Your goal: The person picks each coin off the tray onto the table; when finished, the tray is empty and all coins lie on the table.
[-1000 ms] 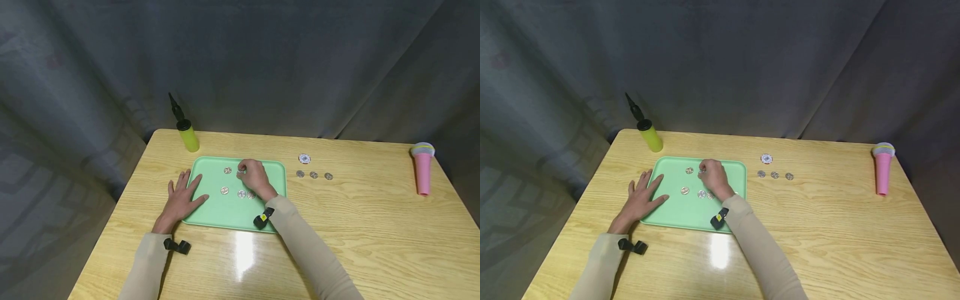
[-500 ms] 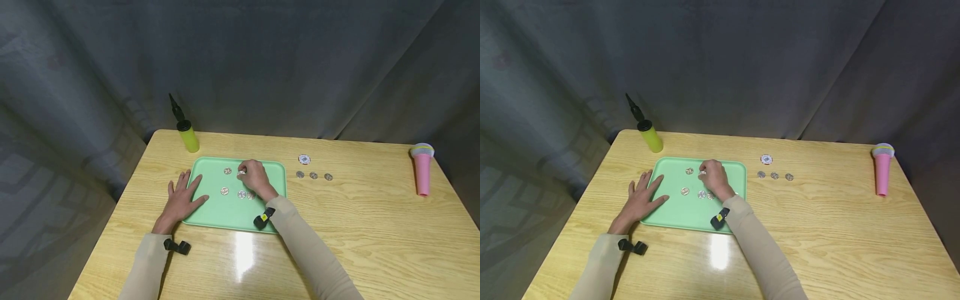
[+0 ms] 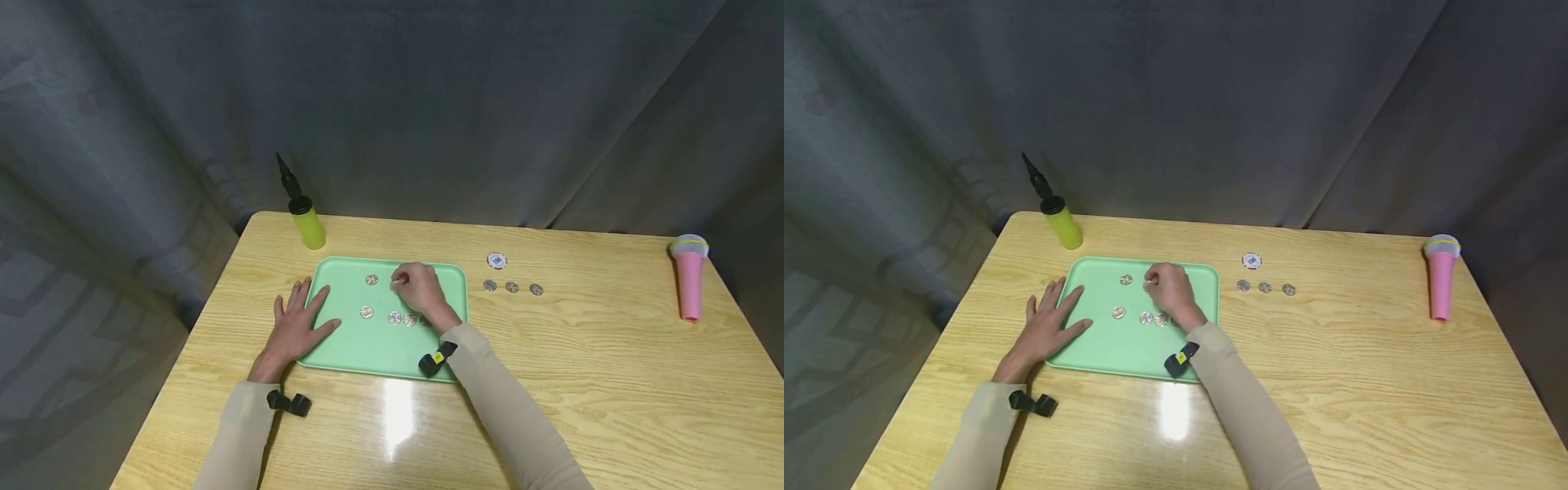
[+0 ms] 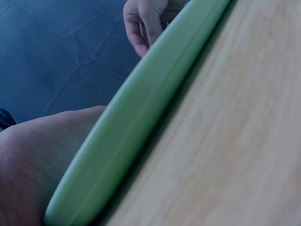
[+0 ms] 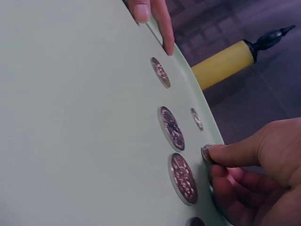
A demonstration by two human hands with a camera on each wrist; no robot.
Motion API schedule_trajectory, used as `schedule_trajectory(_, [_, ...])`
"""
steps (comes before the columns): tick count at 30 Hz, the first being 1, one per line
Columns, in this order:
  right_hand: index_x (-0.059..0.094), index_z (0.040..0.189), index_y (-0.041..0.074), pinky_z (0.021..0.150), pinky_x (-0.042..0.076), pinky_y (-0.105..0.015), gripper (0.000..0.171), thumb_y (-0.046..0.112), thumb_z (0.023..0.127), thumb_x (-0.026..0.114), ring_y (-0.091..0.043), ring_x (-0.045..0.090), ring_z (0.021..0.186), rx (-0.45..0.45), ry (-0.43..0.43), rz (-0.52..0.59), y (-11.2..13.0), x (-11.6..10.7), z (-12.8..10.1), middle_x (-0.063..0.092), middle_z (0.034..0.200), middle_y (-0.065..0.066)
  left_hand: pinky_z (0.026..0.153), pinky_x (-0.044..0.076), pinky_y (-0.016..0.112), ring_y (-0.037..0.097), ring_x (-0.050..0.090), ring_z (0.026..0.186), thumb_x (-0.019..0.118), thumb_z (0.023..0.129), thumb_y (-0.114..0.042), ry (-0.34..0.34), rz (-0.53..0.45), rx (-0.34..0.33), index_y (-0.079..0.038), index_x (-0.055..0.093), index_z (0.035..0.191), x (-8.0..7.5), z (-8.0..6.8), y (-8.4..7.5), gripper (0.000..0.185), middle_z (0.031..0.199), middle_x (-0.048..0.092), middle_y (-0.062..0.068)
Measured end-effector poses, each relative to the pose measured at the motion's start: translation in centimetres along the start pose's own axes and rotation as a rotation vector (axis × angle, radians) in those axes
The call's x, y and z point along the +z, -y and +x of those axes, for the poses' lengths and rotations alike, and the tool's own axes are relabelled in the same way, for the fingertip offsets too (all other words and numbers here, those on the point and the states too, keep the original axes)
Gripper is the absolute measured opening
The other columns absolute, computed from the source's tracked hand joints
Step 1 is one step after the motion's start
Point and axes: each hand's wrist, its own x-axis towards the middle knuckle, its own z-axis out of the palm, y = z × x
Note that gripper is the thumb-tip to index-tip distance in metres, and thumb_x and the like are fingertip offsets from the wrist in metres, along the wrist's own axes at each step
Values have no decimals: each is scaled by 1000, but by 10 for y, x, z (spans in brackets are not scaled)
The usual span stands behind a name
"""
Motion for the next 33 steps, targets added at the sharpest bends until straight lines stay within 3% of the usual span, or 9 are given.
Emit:
schedule_trajectory(6, [78,96,5,75,54,-31,9,7,89,73,-17,67,77,3,14,47,-3,-5,-2,75,85,-8,118,-2,73,44,5,157,60,93,-51,0,-1,-3,-15,33,158,-1,-1,-1,78,169,9,21])
schedule_trajectory(13, [76,99,0,59,52,-21,12,4,92,68,-13,69,61,49,43,188,-8,-12,-3,75,79,-13,117,-1,74,46,5,156,61,93,-50,-8,-2,7,-14,34,157,0,0,-1,78,168,10,23])
schedule_trajectory(22, [76,100,-2,61,58,-24,13,4,90,70,-14,71,63,69,28,285,-14,-24,-8,76,83,-17,118,-1,73,45,5,156,60,93,-50,-6,9,5,-15,33,158,0,1,0,78,169,10,22])
schedule_trajectory(33, [75,100,-3,60,59,-25,14,4,92,68,-13,71,62,84,4,316,-29,-38,-16,76,86,-19,118,-1,73,45,5,156,60,94,-50,-11,6,8,-15,33,158,0,1,0,78,168,10,22])
